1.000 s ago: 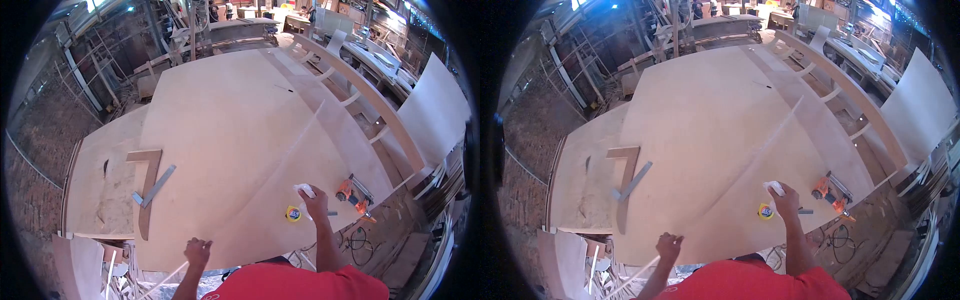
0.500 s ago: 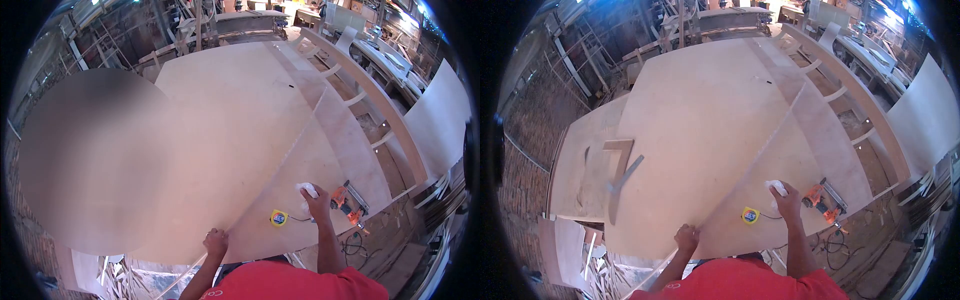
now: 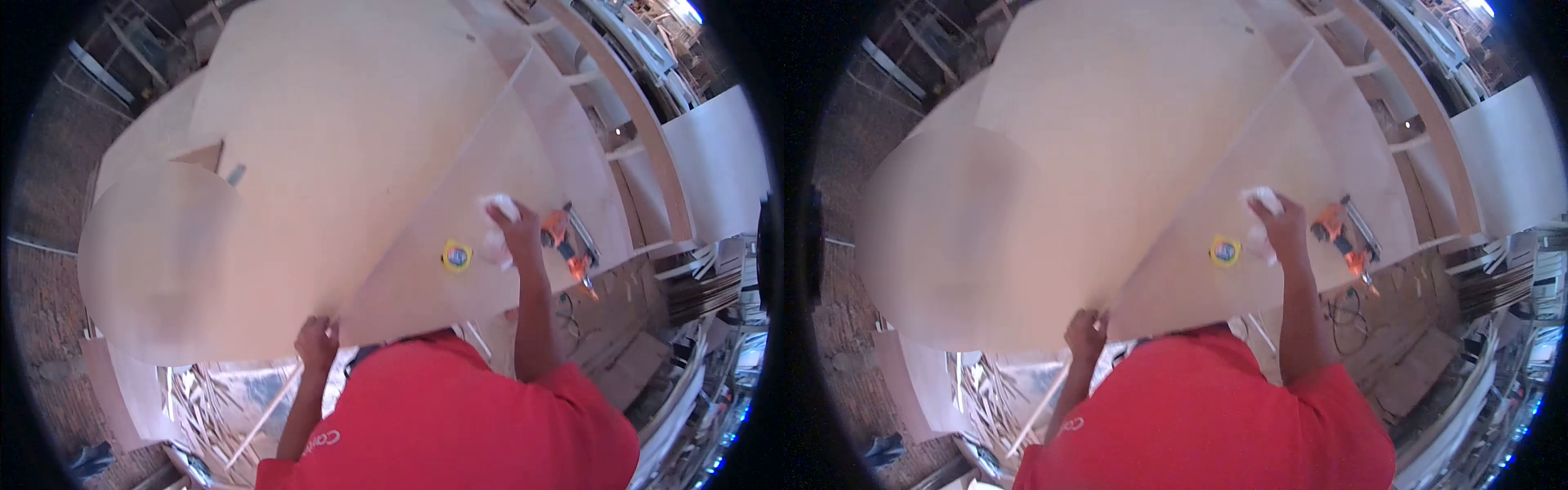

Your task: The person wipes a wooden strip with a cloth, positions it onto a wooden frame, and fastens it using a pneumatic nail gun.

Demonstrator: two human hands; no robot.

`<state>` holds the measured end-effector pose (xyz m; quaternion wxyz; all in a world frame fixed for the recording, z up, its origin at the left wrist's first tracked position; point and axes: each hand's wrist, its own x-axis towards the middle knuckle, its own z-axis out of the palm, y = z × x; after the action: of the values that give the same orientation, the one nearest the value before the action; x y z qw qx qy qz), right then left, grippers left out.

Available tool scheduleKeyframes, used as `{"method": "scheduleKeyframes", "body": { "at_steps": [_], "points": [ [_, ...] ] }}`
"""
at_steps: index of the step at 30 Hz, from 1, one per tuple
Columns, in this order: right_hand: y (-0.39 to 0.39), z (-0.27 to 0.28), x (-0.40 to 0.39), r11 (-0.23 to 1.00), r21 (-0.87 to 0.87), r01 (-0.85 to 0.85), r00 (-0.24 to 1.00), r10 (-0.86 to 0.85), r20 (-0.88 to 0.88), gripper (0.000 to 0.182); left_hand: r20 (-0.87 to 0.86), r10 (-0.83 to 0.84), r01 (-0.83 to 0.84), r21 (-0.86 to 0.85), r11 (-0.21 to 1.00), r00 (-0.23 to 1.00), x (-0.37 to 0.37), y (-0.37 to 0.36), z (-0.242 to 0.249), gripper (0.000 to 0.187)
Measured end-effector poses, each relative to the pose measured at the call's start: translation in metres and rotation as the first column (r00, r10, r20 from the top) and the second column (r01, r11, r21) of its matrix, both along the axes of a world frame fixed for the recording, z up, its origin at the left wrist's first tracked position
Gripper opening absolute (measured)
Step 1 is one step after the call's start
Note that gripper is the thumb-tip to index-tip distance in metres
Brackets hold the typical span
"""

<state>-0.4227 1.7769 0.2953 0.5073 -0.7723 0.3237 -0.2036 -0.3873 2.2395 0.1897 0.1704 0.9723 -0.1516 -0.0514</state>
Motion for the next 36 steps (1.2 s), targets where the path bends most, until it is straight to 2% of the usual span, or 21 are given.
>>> {"method": "scheduleKeyframes", "body": {
  "at_steps": [3,5,9,11,17,25,36],
  "points": [
    [0.006,0.008,0.016,1.0,-0.021,-0.024,0.992,0.021,-0.126,0.035,-0.033,0.022,-0.023,-0.012,1.0,0.999,-0.009,0.019,0.003,0.018],
    [0.004,0.0,0.03,0.993,-0.074,-0.094,0.986,0.082,-0.147,0.038,0.005,0.016,-0.016,-0.017,1.0,1.0,-0.011,0.023,-0.001,0.017],
    [0.002,-0.006,0.066,0.991,-0.02,-0.131,0.955,0.121,-0.27,0.043,-0.008,-0.018,0.018,0.024,1.0,1.0,-0.009,0.018,0.008,0.018],
    [-0.004,-0.021,0.086,0.975,-0.161,-0.152,0.958,0.106,-0.266,0.043,-0.021,-0.01,0.01,0.011,1.0,1.0,-0.01,0.019,0.006,0.018],
    [-0.016,-0.023,0.119,0.948,-0.19,-0.255,0.899,0.159,-0.409,0.043,0.0,-0.004,0.004,0.023,1.0,1.0,-0.011,0.019,0.001,0.018],
    [-0.028,-0.041,0.126,0.935,-0.171,-0.309,0.862,0.2,-0.467,0.043,-0.02,0.005,-0.005,0.017,1.0,1.0,-0.011,0.019,0.002,0.014],
    [-0.028,-0.047,0.125,0.911,-0.195,-0.362,0.837,0.226,-0.498,0.044,0.081,-0.008,0.009,-0.005,1.0,0.997,-0.013,0.018,-0.001,0.016]
  ]
}}
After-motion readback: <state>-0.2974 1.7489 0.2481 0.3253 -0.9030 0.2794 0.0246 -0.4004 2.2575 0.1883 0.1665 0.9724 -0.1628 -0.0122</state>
